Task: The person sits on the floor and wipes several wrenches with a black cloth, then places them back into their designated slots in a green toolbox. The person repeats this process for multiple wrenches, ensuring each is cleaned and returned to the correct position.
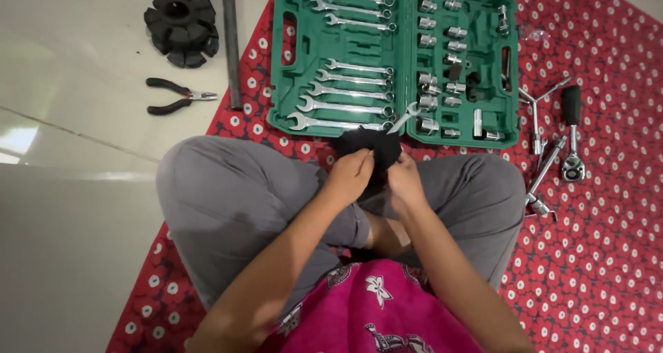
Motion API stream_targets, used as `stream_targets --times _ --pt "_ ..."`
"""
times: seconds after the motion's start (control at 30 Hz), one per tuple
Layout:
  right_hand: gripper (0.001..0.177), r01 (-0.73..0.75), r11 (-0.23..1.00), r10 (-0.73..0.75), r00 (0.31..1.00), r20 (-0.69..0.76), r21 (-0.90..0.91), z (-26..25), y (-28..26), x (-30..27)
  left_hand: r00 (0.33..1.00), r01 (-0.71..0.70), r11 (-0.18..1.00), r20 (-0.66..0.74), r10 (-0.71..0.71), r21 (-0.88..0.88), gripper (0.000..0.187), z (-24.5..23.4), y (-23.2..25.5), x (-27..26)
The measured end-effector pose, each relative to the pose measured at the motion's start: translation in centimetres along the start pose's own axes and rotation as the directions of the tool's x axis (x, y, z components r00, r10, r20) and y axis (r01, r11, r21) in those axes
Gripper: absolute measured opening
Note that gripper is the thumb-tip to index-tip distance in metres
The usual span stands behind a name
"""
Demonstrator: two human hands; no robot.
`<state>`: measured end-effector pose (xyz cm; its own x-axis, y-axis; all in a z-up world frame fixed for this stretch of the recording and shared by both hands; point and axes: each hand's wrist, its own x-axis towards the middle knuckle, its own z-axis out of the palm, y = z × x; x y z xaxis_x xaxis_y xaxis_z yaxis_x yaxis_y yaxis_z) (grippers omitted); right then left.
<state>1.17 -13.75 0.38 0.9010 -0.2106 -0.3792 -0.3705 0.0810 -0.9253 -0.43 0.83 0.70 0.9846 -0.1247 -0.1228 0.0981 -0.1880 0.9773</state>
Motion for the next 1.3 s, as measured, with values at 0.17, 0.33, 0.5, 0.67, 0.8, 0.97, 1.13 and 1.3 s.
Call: stream_targets --times 0.17,0.33,0.5,0.67,0.8,0.97,1.13,1.3 --pt "0.013 0.284 0.957 -0.278 0.956 0.097 -0.053 0.3 -5.2 -3.1 0.956 -0.061 0.908 -0.237 0.172 0.414 0.033 -4.7 6.7 -1.0" --pt "0.011 0.523 0.814 -0.375 0.806 0.459 -0.252 -3.9 -1.9 1.2 0.958 -0.129 0.99 -0.249 0.141 0.062 0.032 -5.7 6.7 0.8" --pt "0.016 0.601 0.726 -0.337 0.735 0.589 -0.335 -0.2 -3.5 -1.9 0.963 -0.217 0.966 -0.194 0.187 -0.145 0.03 -6.6 7.4 0.9" --pt "0.018 0.548 0.788 -0.299 0.74 0.602 -0.282 -1.6 -1.9 -2.3 0.941 -0.105 0.943 -0.34 -0.009 -0.315 0.029 -8.8 6.9 0.9" --pt "0.027 0.494 0.837 -0.307 0.781 0.544 -0.237 -0.1 -7.1 -6.0 0.928 -0.148 0.92 -0.372 0.002 -0.363 0.025 -9.6 9.3 0.1" --pt "0.015 0.468 0.802 -0.341 0.869 0.358 -0.372 -2.5 -7.2 -4.8 0.927 -0.204 0.843 -0.376 0.002 -0.497 0.028 -10.8 11.4 -0.8" --pt "0.011 0.244 0.946 -0.192 0.952 0.237 -0.214 0.6 -10.1 -7.5 0.921 -0.237 0.802 -0.389 0.006 -0.549 0.029 -10.9 11.6 -0.5" --pt "0.009 0.168 0.978 -0.137 0.964 0.227 -0.123 1.6 -10.9 -8.4 0.931 -0.276 0.744 -0.36 0.051 -0.609 0.037 -11.6 13.4 -1.5"
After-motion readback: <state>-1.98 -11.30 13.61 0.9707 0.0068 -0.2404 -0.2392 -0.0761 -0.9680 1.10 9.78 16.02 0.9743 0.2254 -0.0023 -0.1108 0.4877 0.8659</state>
